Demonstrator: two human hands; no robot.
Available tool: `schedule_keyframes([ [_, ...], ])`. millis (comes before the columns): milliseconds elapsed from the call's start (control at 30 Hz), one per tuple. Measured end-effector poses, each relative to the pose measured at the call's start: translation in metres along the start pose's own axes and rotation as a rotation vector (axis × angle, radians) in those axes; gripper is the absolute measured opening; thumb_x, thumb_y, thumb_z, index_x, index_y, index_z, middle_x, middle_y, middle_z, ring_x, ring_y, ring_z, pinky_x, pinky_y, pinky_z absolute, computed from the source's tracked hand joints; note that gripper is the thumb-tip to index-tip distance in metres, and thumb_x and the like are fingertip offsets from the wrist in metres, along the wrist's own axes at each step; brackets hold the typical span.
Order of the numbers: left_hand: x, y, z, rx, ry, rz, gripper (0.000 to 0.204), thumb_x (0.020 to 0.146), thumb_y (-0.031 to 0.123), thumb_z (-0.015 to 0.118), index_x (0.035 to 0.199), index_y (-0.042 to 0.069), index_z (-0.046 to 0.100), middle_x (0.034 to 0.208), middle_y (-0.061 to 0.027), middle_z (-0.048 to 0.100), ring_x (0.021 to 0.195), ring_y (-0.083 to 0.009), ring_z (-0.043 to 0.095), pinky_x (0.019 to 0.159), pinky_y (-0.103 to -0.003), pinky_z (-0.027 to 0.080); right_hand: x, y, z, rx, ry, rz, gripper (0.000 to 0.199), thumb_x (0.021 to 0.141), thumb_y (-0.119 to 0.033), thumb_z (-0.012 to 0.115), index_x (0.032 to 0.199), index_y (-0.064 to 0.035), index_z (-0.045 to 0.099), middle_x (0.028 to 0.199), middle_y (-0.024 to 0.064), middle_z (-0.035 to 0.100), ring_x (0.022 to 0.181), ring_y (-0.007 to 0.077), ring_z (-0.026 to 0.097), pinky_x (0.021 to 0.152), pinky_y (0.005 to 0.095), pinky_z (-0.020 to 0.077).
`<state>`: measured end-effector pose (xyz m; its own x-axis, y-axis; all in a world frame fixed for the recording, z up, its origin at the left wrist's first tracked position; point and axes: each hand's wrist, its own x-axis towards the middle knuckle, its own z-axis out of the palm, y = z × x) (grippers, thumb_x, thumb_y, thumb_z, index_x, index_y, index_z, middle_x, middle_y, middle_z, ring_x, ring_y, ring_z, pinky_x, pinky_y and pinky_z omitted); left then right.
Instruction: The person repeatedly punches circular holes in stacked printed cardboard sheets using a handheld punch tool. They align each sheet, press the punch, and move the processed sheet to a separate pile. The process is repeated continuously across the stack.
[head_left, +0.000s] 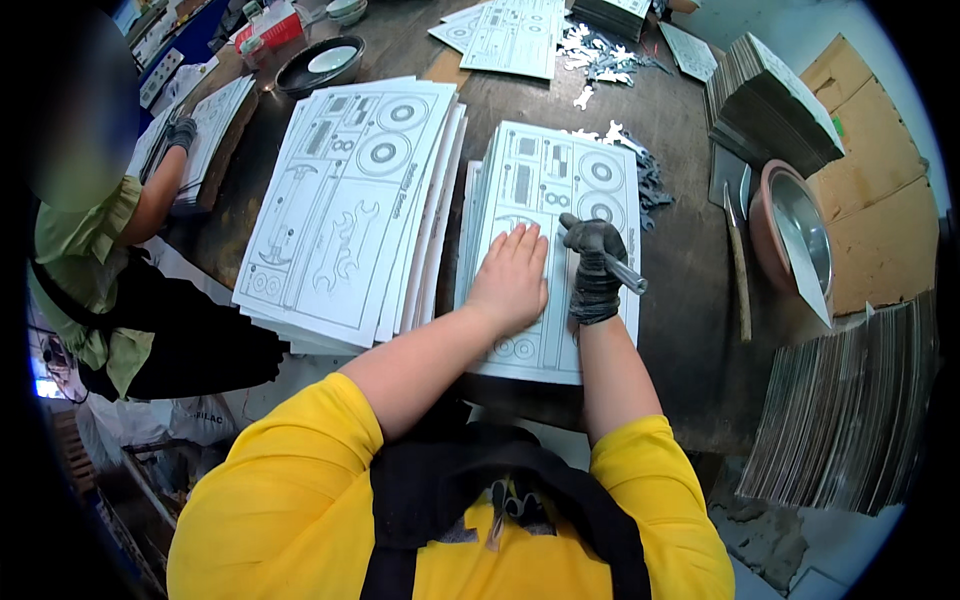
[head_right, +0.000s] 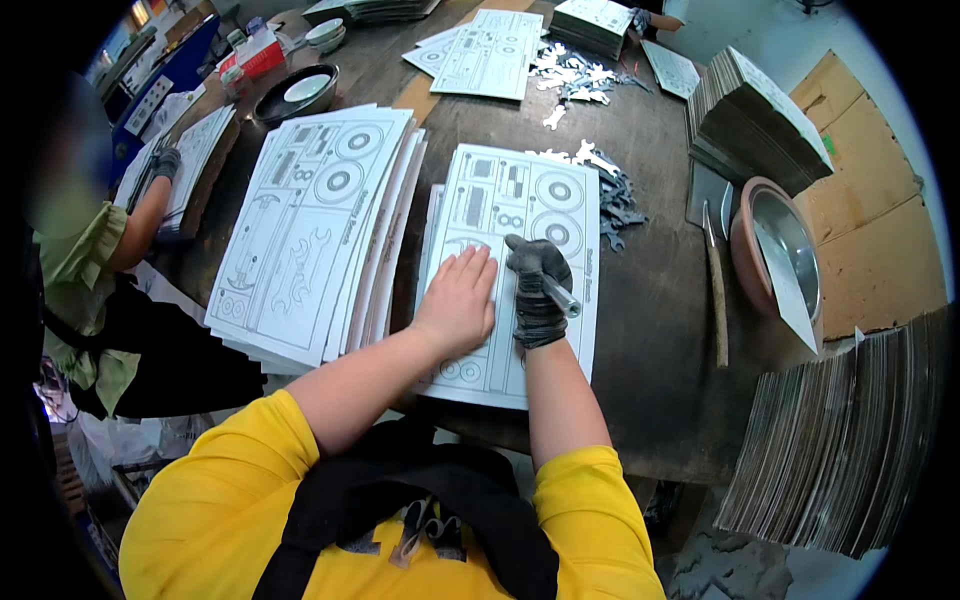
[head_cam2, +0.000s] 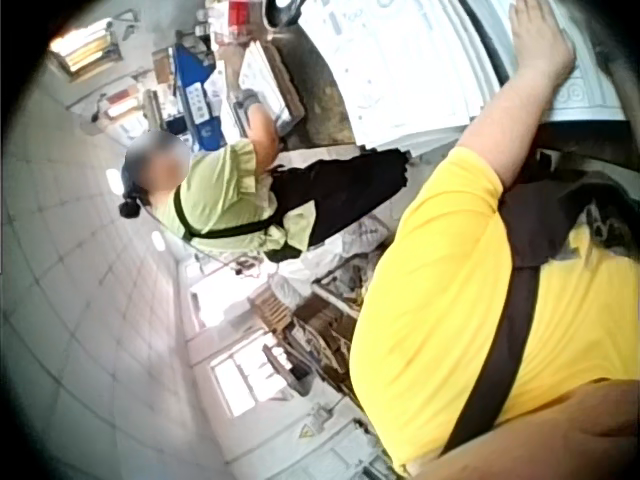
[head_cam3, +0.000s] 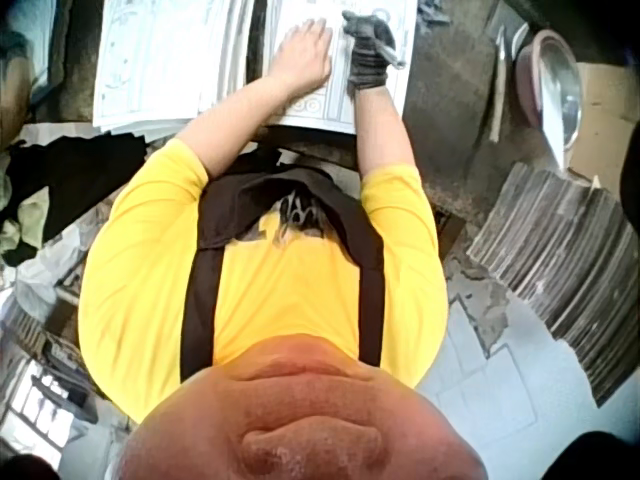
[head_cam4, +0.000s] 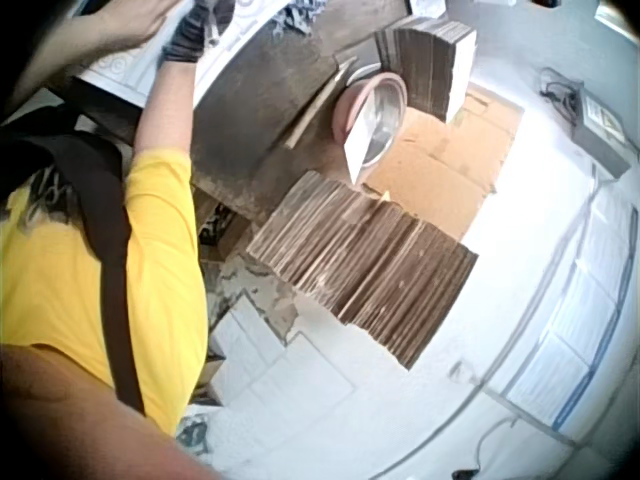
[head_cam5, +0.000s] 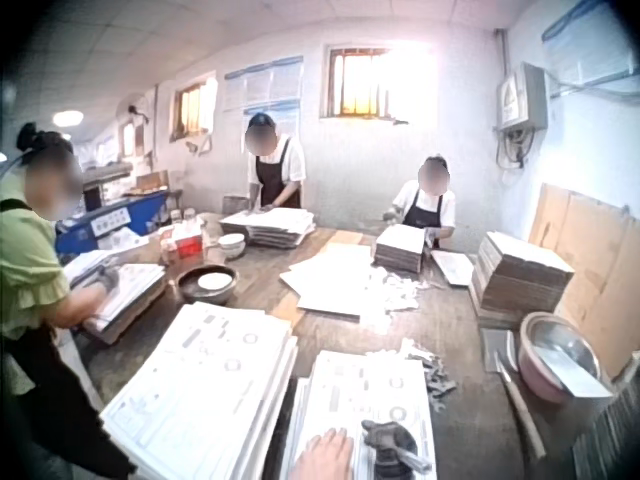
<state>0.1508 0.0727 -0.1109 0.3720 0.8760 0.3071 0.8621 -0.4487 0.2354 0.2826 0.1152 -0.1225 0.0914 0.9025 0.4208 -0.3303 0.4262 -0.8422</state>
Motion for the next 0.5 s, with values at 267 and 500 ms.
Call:
schedule_keyframes([
  [267, -0.002, -0.001, 0.005, 0.046, -0.05, -0.036, 0.05, 0.08, 0.02, 0.049, 0.124, -0.003, 0.042, 0.134, -0.019, 0.038, 0.127, -0.0299, 0.034, 0.106, -0.042, 0.023, -0.143, -0.092, 0.01, -0.381, -0.302, -0.113, 0.015, 0.084, -0.013, 0.05, 0.095, -0.0062, 0.058, 0.069, 0.0026, 0.051, 0.062, 0.018, 0.052, 0.075, 0.0299, 0.048],
  [500, 0.0, 0.0, 0.001, 0.053, -0.058, -0.021, 0.047, 0.082, 0.02, 0.046, 0.125, 0.0, 0.042, 0.136, -0.0176, 0.037, 0.128, -0.03, 0.032, 0.106, -0.042, 0.024, -0.142, -0.12, 0.02, 0.003, 0.069, 0.189, 0.021, 0.089, -0.017, 0.049, 0.072, -0.0076, 0.049, 0.066, 0.0019, 0.051, 0.068, 0.0154, 0.053, 0.086, 0.0366, 0.0456],
])
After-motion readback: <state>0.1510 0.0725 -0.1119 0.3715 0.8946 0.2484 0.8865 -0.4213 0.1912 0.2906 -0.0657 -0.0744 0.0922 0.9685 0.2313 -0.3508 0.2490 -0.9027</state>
